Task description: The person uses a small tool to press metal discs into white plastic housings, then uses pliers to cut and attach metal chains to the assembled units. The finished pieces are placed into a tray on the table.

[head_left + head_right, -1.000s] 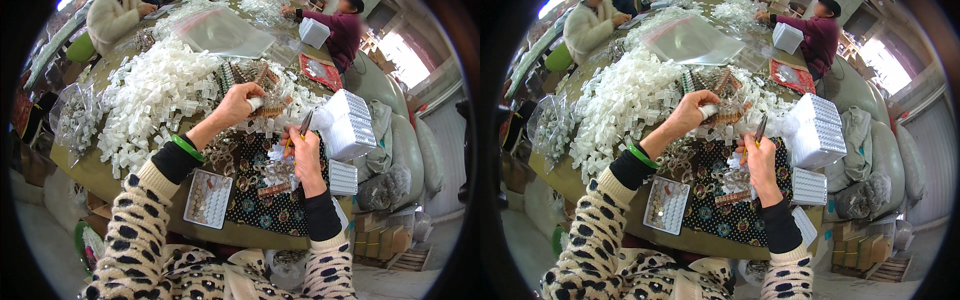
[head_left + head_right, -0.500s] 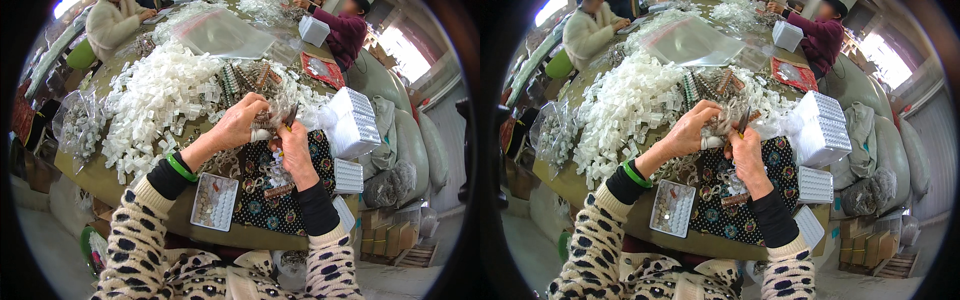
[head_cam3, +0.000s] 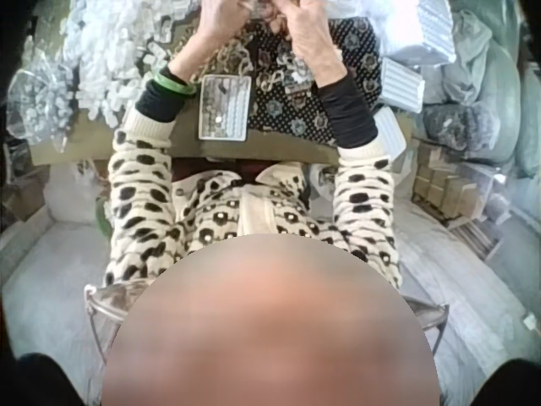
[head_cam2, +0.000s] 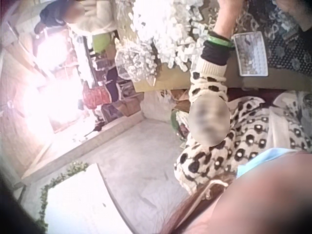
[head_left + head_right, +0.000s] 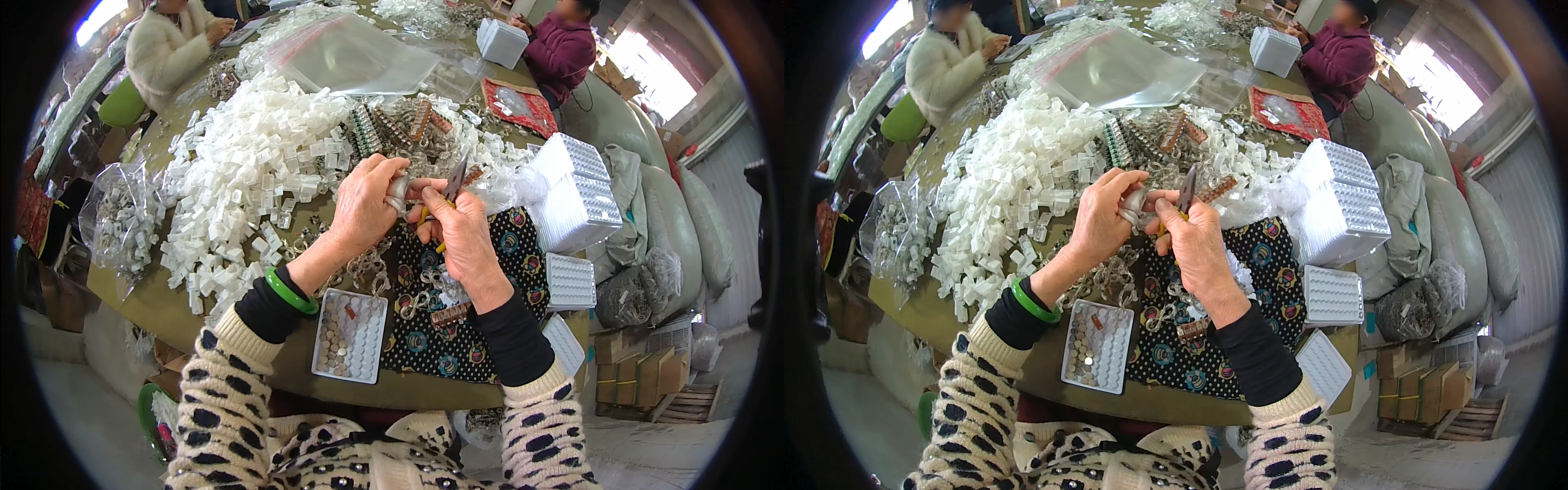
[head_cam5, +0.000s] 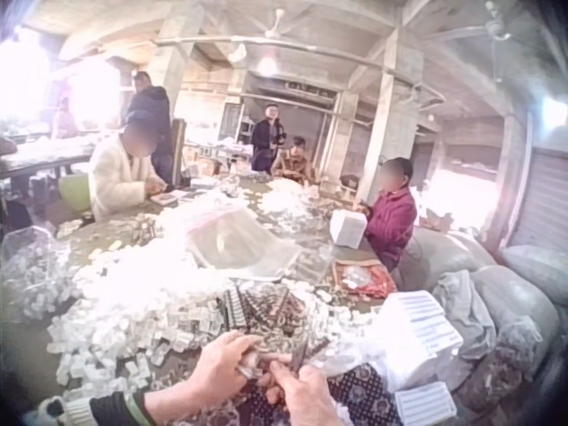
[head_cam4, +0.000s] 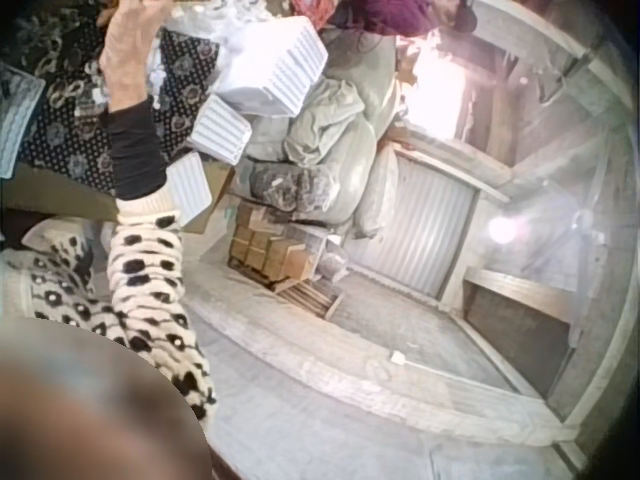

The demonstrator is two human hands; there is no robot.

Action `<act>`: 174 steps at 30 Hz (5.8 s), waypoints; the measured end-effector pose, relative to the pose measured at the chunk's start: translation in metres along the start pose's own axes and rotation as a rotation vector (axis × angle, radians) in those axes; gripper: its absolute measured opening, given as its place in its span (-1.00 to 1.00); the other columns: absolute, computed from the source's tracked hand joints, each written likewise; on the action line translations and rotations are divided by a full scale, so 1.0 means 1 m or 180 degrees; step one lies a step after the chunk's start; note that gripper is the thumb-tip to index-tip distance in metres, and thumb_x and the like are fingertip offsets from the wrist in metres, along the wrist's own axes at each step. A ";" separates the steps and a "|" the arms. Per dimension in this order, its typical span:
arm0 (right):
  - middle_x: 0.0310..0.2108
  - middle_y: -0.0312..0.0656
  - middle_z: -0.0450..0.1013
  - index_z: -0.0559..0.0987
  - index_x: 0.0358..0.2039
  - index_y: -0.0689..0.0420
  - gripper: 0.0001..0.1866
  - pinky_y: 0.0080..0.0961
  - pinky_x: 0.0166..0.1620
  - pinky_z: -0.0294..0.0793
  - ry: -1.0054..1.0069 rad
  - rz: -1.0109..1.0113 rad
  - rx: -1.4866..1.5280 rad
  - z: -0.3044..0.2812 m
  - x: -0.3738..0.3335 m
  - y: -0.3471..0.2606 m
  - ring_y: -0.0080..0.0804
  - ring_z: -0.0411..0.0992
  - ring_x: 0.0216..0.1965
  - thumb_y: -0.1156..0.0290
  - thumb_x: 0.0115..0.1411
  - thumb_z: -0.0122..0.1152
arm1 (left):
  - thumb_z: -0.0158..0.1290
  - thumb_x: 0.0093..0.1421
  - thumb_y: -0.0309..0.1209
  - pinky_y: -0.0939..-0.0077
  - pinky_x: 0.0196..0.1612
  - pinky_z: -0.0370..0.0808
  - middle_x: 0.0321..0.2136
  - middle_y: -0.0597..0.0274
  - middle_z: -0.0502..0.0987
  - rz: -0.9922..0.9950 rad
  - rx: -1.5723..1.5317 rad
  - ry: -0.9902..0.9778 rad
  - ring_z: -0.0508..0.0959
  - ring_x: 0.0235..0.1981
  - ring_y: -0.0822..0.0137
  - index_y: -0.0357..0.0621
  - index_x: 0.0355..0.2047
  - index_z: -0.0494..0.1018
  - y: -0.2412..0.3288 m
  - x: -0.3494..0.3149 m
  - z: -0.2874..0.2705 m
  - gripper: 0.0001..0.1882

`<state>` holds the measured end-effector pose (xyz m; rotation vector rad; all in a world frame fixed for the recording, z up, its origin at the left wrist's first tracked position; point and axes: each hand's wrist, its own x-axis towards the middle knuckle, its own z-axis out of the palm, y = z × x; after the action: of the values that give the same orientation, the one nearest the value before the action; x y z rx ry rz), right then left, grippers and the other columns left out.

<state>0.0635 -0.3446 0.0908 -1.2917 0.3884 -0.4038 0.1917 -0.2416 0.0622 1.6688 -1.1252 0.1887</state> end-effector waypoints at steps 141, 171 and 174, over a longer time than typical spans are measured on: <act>-0.35 -0.04 0.43 0.49 -0.38 0.24 -0.83 -0.34 -0.22 0.56 -0.0803 -0.2228 -0.5986 0.063 -0.029 0.016 -0.11 0.43 -0.21 0.60 -0.06 0.19 | 0.17 0.16 -0.54 0.58 -0.14 0.51 -0.24 0.19 0.61 -0.1287 -0.1165 -0.0484 0.55 -0.24 0.52 -0.38 -0.04 0.48 0.005 -0.089 -0.122 -0.66; -0.34 0.06 0.46 0.48 -0.38 0.30 -0.87 -0.27 -0.21 0.56 -0.0409 -0.1774 -0.6101 0.060 -0.020 0.023 -0.04 0.48 -0.23 0.59 0.00 0.15 | 0.20 0.03 -0.54 0.47 -0.16 0.53 -0.27 0.09 0.65 -0.1613 -0.1018 -0.0026 0.61 -0.28 0.36 -0.23 -0.10 0.57 -0.007 -0.095 -0.111 -0.64; -0.34 0.04 0.46 0.47 -0.38 0.29 -0.84 -0.21 -0.17 0.53 -0.0686 -0.1689 -0.5804 0.060 -0.025 0.023 0.01 0.47 -0.23 0.63 -0.05 0.16 | 0.17 0.06 -0.56 0.50 -0.20 0.54 -0.28 0.05 0.66 -0.1569 -0.1266 0.0014 0.62 -0.30 0.40 -0.25 -0.10 0.58 -0.004 -0.097 -0.112 -0.66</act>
<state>0.0729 -0.2764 0.0837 -3.2233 0.1387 -0.2794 0.1857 -0.0945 0.0473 1.5260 -0.6625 -0.3263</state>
